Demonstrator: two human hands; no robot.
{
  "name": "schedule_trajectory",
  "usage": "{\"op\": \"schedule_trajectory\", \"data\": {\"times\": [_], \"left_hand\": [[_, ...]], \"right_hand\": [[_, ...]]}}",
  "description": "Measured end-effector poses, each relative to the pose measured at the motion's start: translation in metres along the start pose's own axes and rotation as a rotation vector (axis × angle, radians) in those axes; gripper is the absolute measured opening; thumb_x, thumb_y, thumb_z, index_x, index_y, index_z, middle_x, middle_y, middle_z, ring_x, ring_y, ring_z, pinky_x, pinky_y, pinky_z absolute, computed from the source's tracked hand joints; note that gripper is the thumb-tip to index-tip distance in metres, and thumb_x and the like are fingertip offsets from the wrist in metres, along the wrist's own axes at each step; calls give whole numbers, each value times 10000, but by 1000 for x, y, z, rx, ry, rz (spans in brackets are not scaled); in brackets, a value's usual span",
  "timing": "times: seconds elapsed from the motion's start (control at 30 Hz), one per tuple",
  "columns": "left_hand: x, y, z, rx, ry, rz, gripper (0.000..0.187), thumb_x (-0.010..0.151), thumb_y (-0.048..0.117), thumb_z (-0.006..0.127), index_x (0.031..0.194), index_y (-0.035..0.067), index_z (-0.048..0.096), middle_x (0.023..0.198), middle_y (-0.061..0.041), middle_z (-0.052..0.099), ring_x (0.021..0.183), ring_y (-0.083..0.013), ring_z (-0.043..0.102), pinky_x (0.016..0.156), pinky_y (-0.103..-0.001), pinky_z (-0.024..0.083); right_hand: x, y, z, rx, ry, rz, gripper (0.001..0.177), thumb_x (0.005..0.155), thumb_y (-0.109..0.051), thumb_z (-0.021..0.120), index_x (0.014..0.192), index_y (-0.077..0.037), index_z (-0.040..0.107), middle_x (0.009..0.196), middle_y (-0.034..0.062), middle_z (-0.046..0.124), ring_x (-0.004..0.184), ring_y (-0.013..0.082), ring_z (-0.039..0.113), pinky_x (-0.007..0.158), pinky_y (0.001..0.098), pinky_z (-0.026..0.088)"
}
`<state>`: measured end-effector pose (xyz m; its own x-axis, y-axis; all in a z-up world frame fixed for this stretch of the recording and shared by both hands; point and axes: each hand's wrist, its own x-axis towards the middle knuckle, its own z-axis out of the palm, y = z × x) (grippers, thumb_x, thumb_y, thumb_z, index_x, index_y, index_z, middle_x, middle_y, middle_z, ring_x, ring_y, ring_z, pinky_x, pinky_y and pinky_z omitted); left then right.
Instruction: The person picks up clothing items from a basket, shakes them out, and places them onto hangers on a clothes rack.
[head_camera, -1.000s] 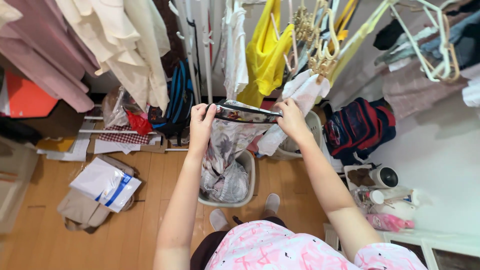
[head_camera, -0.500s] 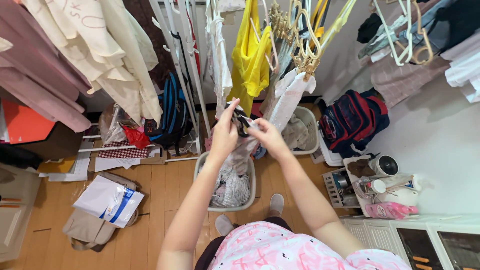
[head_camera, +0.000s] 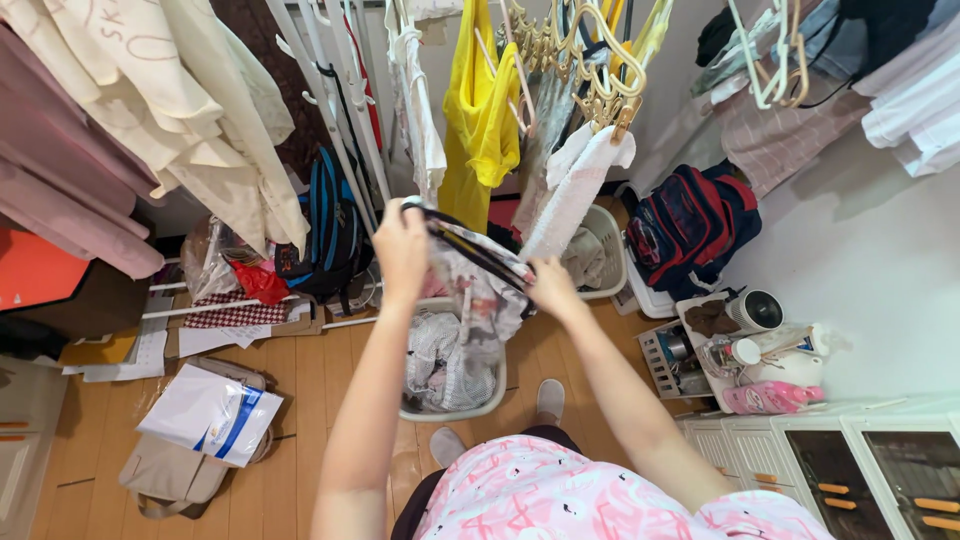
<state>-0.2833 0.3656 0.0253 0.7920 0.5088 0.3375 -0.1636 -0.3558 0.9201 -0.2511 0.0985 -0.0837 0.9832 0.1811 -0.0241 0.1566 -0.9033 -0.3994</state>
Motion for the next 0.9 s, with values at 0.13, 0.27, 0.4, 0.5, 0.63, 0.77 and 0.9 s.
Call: {"op": "schedule_trajectory", "data": {"times": [0.13, 0.27, 0.4, 0.5, 0.63, 0.77, 0.9], "left_hand": [[5, -76, -7, -204, -163, -237, 284, 1003, 198, 537, 958, -29, 702, 809, -117, 693, 776, -234, 652, 763, -387, 507], [-7, -78, -1, -729, -600, -842, 316, 1034, 292, 625, 1006, -9, 720, 836, -19, 677, 756, -152, 620, 693, -311, 478], [-17, -31, 8, -721, -494, -704, 342, 995, 337, 580, 1068, 40, 734, 925, 4, 720, 826, -106, 625, 749, -275, 494], [-22, -22, 13, -481, -372, -234, 308, 1042, 296, 630, 1107, 13, 731, 930, 21, 664, 839, -69, 538, 757, -255, 435], [-28, -24, 20, -307, -343, -36, 262, 1028, 247, 666, 1050, -13, 690, 889, 7, 648, 845, -51, 558, 770, -235, 462], [-42, -15, 40, -441, -462, -68, 248, 984, 240, 676, 1061, 6, 704, 839, 37, 666, 732, -35, 569, 657, -213, 465], [-58, 7, 59, -355, -574, -158, 242, 994, 235, 660, 1095, 21, 711, 788, 34, 622, 672, -45, 530, 600, -231, 445]], "right_hand": [[20, 72, -26, 302, -170, 202, 275, 930, -274, 695, 1116, -91, 782, 1000, 133, 796, 981, 288, 783, 931, 410, 594], [24, 67, -58, 1401, -210, 169, 263, 918, -232, 719, 1134, -83, 720, 1021, 30, 717, 964, 197, 664, 952, 427, 551], [19, 54, -73, 1870, -236, 148, 195, 955, -233, 687, 1077, -83, 708, 1010, 45, 716, 940, 198, 679, 894, 392, 524], [14, 69, -66, 2175, -335, -144, 145, 1084, -188, 674, 1036, -52, 682, 1010, 52, 693, 985, 201, 662, 957, 382, 514], [9, 85, -47, 1620, -210, -27, 223, 1070, -187, 671, 995, 20, 707, 979, 119, 727, 911, 198, 671, 851, 355, 510], [-12, 76, -59, 1306, 136, 119, 132, 951, -132, 691, 1012, -22, 731, 953, 46, 732, 853, 126, 641, 785, 296, 494], [-35, 79, -79, 790, 267, 163, 185, 947, -169, 707, 1062, -28, 742, 907, 59, 725, 800, 141, 658, 754, 290, 517]]}}
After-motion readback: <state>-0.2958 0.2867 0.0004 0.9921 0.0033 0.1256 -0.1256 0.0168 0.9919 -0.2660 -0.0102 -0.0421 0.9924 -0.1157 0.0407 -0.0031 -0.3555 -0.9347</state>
